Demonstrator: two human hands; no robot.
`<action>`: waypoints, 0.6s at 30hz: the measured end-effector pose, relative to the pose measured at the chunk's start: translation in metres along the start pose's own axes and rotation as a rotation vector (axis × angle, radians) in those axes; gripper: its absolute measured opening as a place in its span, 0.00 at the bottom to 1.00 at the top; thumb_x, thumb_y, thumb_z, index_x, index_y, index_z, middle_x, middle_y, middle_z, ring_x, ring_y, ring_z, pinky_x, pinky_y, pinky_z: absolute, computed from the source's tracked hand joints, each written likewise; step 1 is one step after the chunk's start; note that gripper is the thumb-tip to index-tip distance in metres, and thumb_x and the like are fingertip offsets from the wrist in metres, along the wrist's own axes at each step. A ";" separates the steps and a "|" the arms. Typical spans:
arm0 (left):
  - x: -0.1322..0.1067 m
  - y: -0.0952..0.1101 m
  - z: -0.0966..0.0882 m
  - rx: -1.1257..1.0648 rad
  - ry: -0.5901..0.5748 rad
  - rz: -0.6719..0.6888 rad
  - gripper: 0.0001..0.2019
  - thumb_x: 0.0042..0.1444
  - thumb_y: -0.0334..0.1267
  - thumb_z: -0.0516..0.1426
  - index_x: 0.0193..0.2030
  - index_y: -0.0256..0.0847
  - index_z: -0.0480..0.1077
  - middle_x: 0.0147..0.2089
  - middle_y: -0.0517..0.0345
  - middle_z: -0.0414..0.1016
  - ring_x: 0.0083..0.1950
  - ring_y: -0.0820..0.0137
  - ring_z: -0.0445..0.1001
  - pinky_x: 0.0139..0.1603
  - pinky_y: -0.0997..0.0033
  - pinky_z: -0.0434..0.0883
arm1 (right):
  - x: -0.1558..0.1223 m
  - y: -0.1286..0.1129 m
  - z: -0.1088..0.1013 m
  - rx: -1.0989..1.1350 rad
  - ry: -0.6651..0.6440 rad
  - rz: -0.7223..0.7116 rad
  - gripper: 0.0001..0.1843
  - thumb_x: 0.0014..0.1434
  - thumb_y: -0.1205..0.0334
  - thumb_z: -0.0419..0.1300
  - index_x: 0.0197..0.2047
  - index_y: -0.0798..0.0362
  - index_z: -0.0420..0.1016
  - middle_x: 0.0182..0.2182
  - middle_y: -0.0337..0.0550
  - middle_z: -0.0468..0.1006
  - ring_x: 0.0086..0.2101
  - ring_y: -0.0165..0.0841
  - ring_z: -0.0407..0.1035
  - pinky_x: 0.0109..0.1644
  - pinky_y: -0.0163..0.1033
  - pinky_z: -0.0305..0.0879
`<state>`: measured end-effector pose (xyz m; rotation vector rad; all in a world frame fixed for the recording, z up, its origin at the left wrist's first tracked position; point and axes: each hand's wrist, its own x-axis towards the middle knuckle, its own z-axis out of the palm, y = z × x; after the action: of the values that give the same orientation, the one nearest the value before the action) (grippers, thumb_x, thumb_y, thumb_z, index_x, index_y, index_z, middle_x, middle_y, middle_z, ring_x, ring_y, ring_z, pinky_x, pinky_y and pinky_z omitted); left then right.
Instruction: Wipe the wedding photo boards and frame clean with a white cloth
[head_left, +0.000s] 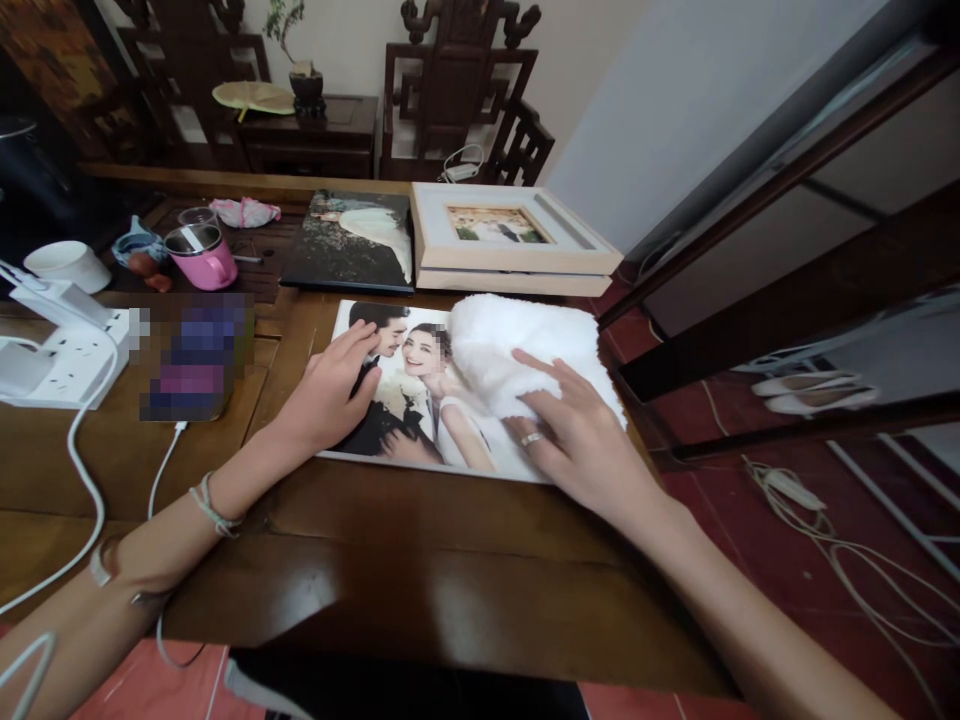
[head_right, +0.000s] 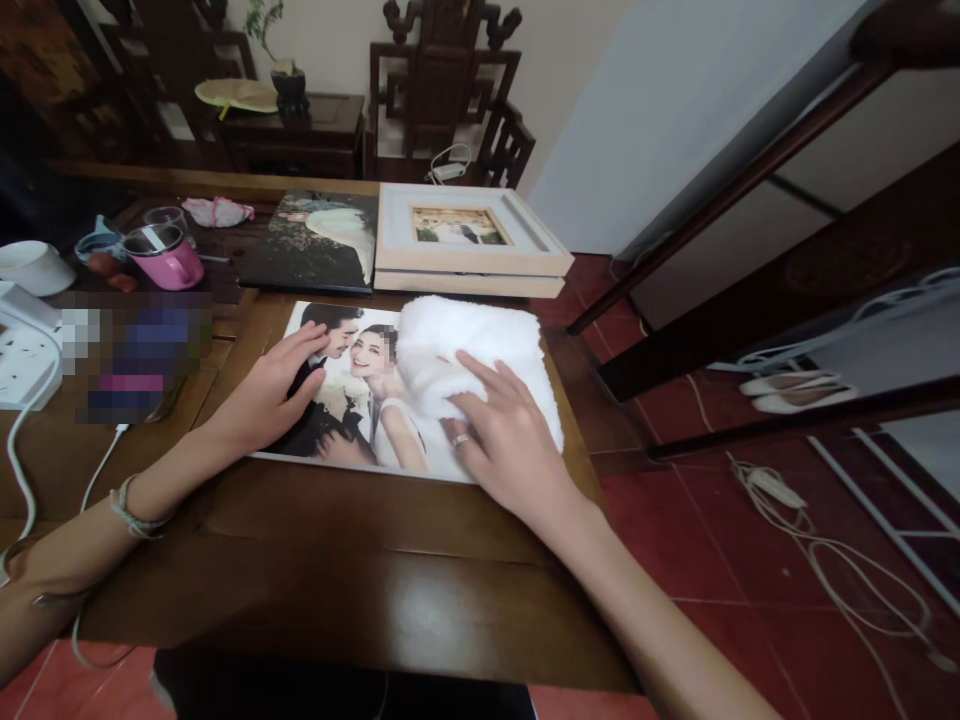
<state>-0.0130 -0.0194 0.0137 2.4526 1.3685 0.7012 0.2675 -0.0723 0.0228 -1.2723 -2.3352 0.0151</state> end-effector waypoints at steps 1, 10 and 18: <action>0.002 0.000 0.002 -0.001 -0.001 0.001 0.20 0.67 0.36 0.48 0.64 0.35 0.61 0.69 0.40 0.62 0.72 0.57 0.55 0.69 0.46 0.58 | -0.003 -0.004 0.000 -0.007 -0.009 -0.019 0.08 0.57 0.73 0.54 0.31 0.52 0.71 0.55 0.60 0.76 0.63 0.52 0.60 0.63 0.68 0.59; 0.026 -0.008 0.012 0.002 -0.006 0.006 0.20 0.67 0.37 0.48 0.64 0.37 0.61 0.69 0.41 0.61 0.73 0.57 0.55 0.69 0.46 0.59 | -0.028 -0.050 -0.019 0.165 -0.134 -0.253 0.14 0.49 0.79 0.51 0.23 0.51 0.68 0.61 0.49 0.71 0.65 0.46 0.56 0.65 0.63 0.60; -0.007 0.001 -0.007 0.005 -0.004 -0.003 0.20 0.67 0.36 0.48 0.63 0.33 0.61 0.69 0.39 0.62 0.73 0.57 0.55 0.69 0.47 0.58 | 0.018 0.002 -0.009 -0.002 -0.069 -0.100 0.09 0.60 0.69 0.52 0.34 0.51 0.73 0.56 0.59 0.75 0.60 0.49 0.65 0.60 0.65 0.65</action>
<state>-0.0188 -0.0258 0.0187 2.4540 1.3737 0.6932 0.2650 -0.0589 0.0372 -1.1725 -2.4558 0.0245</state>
